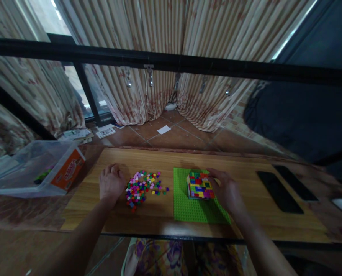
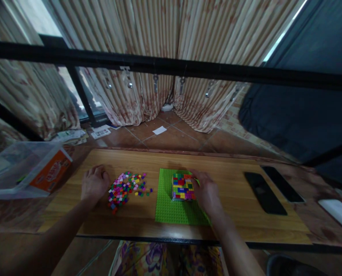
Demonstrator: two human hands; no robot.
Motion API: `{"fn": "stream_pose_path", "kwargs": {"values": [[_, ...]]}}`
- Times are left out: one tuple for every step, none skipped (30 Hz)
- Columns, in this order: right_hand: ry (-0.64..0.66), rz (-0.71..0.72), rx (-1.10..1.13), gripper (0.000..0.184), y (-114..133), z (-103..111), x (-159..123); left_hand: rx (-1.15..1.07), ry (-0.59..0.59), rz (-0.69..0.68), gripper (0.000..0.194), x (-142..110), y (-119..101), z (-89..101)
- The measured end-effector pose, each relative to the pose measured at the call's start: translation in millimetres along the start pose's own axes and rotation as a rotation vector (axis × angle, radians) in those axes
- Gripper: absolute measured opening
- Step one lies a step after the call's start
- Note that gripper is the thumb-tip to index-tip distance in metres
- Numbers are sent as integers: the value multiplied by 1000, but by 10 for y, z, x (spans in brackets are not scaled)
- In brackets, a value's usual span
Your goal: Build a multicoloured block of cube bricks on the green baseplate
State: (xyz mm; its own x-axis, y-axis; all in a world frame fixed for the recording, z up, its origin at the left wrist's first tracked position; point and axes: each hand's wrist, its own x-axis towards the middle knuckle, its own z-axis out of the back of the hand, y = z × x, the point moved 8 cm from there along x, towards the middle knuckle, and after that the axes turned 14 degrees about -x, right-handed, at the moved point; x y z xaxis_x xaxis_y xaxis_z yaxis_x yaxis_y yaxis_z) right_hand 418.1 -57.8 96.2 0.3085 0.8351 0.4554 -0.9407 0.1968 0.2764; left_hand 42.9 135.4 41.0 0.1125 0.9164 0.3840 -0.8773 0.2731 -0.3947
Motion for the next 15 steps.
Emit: {"fn": "stream_pose_path", "kwargs": {"values": [[-5,31,-18,32,25,-14,-4,6,-4,-3,40,3,4,-2],[-9,58,-38,31,44,-27,-9,10,-8,-10,40,4,5,-4],[-15,81,-58,31,58,-37,-16,13,-12,-18,40,6,5,-7],[-22,102,-73,31,67,-44,-24,14,-16,-27,40,6,4,-9],[-31,122,-83,31,75,-48,-33,15,-19,-35,41,6,4,-11],[-39,141,-84,30,83,-52,-42,15,-22,-38,41,5,5,-13],[-52,155,-80,30,89,-53,-52,15,-24,-37,41,5,9,-14],[-65,161,-73,30,91,-52,-60,14,-24,-33,41,4,12,-15],[-78,161,-61,29,90,-52,-68,12,-24,-30,40,3,13,-16],[-91,154,-48,29,84,-51,-75,7,-23,-28,40,2,12,-16],[-102,140,-33,29,74,-50,-81,2,-24,-27,40,1,10,-14],[-108,124,-18,28,62,-54,-87,-4,-24,-26,39,0,7,-11],[-111,104,-2,28,46,-57,-92,-9,-23,-26,39,-1,4,-11],[-111,81,15,28,28,-61,-97,-12,-22,-25,39,-3,2,-9],[-111,54,36,28,6,-62,-102,-13,-22,-23,39,-5,1,-7]]}}
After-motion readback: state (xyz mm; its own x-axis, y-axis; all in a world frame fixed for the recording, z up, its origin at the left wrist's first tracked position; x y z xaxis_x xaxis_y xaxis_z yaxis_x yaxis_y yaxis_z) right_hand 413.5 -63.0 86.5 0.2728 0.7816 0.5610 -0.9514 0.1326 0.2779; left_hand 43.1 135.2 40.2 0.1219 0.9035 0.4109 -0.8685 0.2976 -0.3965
